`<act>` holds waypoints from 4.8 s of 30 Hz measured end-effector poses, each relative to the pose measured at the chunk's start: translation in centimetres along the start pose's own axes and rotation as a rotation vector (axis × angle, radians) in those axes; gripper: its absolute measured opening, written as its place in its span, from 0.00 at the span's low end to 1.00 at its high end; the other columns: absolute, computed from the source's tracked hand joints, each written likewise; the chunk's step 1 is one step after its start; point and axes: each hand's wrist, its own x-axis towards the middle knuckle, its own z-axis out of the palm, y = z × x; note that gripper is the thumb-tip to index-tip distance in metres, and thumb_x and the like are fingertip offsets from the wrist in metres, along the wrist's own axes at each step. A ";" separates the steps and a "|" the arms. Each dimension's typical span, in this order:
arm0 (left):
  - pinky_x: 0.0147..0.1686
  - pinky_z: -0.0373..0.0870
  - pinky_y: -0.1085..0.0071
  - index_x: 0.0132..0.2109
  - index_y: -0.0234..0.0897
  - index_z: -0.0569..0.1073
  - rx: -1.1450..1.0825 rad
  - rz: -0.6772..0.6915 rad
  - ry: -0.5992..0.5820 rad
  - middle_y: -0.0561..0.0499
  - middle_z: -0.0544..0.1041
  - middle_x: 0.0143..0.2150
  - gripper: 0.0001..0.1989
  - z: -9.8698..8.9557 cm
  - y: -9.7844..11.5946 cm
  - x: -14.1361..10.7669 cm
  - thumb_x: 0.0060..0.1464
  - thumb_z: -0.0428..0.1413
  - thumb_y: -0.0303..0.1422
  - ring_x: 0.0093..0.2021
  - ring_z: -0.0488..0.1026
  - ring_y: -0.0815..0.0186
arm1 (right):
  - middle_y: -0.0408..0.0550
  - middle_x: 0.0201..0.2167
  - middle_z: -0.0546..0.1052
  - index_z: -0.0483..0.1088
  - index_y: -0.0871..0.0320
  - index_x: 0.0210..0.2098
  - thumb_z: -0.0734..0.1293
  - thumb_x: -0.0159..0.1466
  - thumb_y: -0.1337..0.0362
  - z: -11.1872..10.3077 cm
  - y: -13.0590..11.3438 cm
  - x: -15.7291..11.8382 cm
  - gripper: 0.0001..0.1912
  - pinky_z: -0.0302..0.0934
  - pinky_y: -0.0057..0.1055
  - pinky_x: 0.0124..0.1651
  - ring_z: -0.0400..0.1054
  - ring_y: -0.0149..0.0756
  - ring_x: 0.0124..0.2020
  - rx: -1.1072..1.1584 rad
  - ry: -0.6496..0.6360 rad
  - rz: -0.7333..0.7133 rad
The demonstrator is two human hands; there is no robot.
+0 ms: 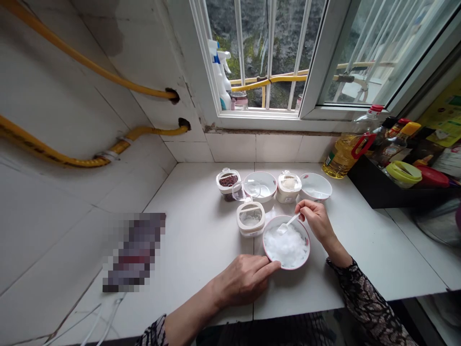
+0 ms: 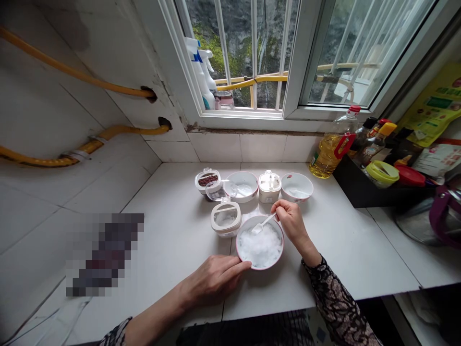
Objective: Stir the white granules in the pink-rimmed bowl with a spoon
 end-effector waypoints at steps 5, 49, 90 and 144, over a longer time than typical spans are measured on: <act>0.22 0.66 0.75 0.53 0.32 0.64 -0.001 0.009 0.000 0.52 0.72 0.28 0.19 -0.1 0.0 0.2 0.56 0.44 0.19 0.25 0.69 0.68 | 0.39 0.14 0.65 0.70 0.58 0.21 0.61 0.51 0.64 -0.1 0.1 0.2 0.08 0.55 0.30 0.27 0.60 0.31 0.20 0.117 -0.027 0.046; 0.20 0.65 0.74 0.52 0.31 0.66 0.004 0.019 0.031 0.52 0.72 0.28 0.18 -0.2 0.0 0.4 0.55 0.44 0.18 0.23 0.68 0.68 | 0.42 0.21 0.75 0.67 0.55 0.22 0.58 0.57 0.71 0.4 -0.3 -0.9 0.11 0.56 0.36 0.42 0.66 0.36 0.27 -0.488 0.029 -0.442; 0.21 0.66 0.74 0.53 0.31 0.65 0.004 0.007 -0.002 0.52 0.72 0.28 0.17 -0.2 0.1 0.2 0.57 0.44 0.19 0.24 0.69 0.68 | 0.46 0.26 0.77 0.72 0.54 0.36 0.60 0.65 0.72 1.1 -2.1 -1.8 0.10 0.61 0.39 0.42 0.69 0.40 0.33 -0.303 0.106 -0.722; 0.21 0.65 0.75 0.52 0.30 0.66 0.005 0.018 0.029 0.53 0.71 0.27 0.17 -0.1 0.0 0.2 0.56 0.44 0.19 0.23 0.67 0.69 | 0.44 0.25 0.77 0.74 0.56 0.34 0.64 0.63 0.62 1.2 -1.2 -0.8 0.07 0.65 0.35 0.39 0.72 0.37 0.30 0.150 0.009 -0.184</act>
